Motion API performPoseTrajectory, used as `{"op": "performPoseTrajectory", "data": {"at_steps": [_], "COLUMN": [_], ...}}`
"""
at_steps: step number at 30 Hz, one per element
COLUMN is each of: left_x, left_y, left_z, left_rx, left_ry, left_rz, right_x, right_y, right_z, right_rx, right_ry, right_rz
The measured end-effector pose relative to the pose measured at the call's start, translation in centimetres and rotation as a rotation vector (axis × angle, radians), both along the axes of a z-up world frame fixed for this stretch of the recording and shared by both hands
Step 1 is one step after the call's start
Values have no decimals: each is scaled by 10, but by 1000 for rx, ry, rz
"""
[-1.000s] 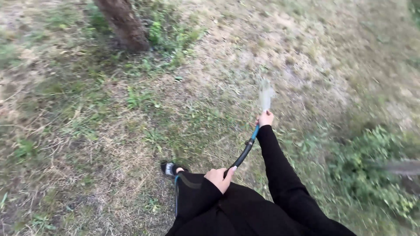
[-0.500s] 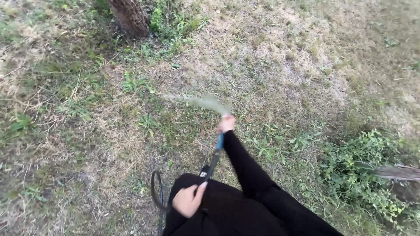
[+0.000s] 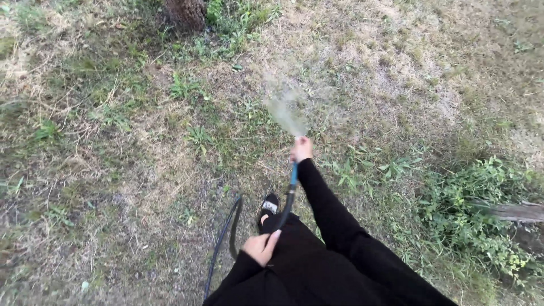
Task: The person holds a garden hose and sprays water across a grassy yard, moving between spots and directing the spray at the base of trees and around plants. They walk across the lawn while sweeping the water stream over different areas.
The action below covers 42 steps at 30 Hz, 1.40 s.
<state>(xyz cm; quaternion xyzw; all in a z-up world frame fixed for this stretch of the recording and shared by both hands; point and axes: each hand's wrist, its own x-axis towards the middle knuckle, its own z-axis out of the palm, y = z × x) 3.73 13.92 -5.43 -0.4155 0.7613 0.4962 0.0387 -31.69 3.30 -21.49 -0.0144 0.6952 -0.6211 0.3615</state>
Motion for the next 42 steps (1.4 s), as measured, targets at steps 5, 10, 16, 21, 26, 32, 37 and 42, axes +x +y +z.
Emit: {"op": "performPoseTrajectory", "data": {"at_steps": [5, 10, 16, 21, 26, 32, 37, 42], "left_x": [73, 81, 72, 68, 51, 14, -24, -25], "left_y": [60, 120, 172, 201, 220, 248, 271, 288], "left_z": [-4, 9, 24, 38, 51, 63, 87, 105], "left_rx": [21, -118, -174, -130, -70, -56, -66, -6], "left_ry": [-142, -189, -106, -96, -120, -115, -4, -84], "left_rz": [78, -67, -189, -350, -484, -578, -665, -634], "right_x": [96, 88, 61, 51, 34, 3, -29, -21], "right_y": [18, 100, 210, 297, 368, 458, 513, 502], "right_z": [29, 48, 85, 102, 94, 88, 105, 114], "right_rx": [10, -192, -363, -445, -471, -496, -407, -375], "right_ry": [-88, -151, -134, -138, -181, -154, -85, -155], "right_rz": [143, 73, -56, -187, -315, -457, -599, -595]}}
